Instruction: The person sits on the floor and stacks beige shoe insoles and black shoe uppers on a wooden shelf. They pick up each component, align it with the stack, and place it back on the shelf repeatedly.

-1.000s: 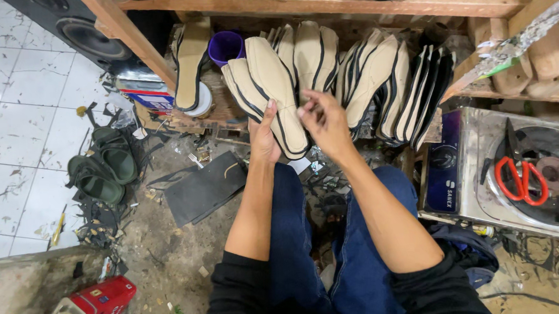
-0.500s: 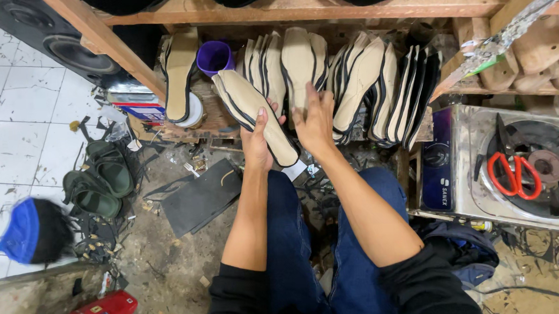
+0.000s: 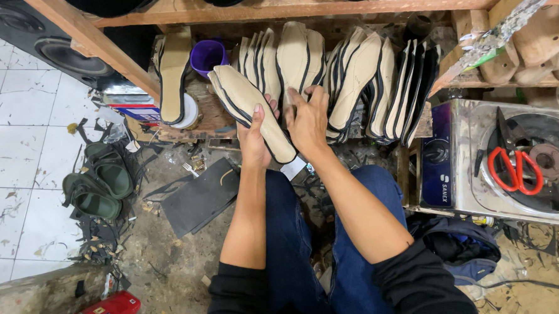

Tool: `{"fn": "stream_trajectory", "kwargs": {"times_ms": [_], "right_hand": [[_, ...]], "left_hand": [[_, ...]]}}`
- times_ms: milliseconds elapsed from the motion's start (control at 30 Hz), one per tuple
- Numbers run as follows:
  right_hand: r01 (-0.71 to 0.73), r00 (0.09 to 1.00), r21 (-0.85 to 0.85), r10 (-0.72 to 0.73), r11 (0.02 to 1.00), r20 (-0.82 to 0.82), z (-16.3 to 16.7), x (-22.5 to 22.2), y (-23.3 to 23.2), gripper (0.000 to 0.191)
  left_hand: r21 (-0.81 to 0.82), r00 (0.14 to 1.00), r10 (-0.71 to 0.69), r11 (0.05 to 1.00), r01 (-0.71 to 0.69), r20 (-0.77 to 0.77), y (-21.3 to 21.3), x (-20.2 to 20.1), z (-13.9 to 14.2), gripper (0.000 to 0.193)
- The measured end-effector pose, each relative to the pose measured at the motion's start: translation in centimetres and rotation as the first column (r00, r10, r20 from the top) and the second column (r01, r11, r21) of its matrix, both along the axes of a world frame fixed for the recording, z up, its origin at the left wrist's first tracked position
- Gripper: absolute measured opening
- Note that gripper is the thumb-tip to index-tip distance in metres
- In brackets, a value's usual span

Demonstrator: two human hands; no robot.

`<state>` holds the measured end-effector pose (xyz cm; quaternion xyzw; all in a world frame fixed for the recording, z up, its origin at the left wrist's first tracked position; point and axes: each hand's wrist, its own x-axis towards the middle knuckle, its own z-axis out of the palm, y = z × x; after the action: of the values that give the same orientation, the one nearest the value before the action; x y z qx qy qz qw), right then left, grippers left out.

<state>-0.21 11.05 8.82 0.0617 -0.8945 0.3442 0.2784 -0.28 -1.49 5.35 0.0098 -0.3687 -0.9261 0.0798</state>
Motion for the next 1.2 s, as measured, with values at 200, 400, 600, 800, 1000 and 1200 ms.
{"fn": "stream_trajectory", "kwargs": {"times_ms": [200,400,600,800,1000,1200], "right_hand": [[-0.003,0.995,0.003,0.003,1.000,0.104,0.9,0.2,0.1,0.081],[-0.047,0.997,0.025,0.046,0.999,0.060,0.3,0.3,1.0,0.077],[-0.002,1.000,0.019,0.002,1.000,0.008,-0.5,0.0,0.8,0.069],[0.001,0.991,0.048,-0.007,0.999,0.137,-0.2,-0.1,1.3,0.101],[0.032,0.999,0.068,-0.033,0.997,0.011,-0.7,-0.1,1.0,0.081],[0.046,0.998,0.099,-0.050,0.994,0.034,-0.8,0.4,1.2,0.064]], "left_hand": [[0.005,1.000,0.020,1.000,-0.020,-0.015,0.1,-0.3,-0.7,0.053],[0.069,1.000,0.002,0.998,-0.001,-0.008,0.0,-0.4,-1.4,0.054],[0.092,1.000,0.005,0.996,-0.005,0.006,0.0,-0.5,-1.6,0.056],[0.054,1.000,-0.001,0.999,0.002,-0.015,-0.1,-0.5,-1.7,0.059],[0.092,1.000,-0.021,0.996,0.021,-0.004,-0.2,-0.5,-1.7,0.059],[0.106,0.999,-0.042,0.993,0.044,-0.022,-0.3,-0.3,-1.6,0.064]]}}
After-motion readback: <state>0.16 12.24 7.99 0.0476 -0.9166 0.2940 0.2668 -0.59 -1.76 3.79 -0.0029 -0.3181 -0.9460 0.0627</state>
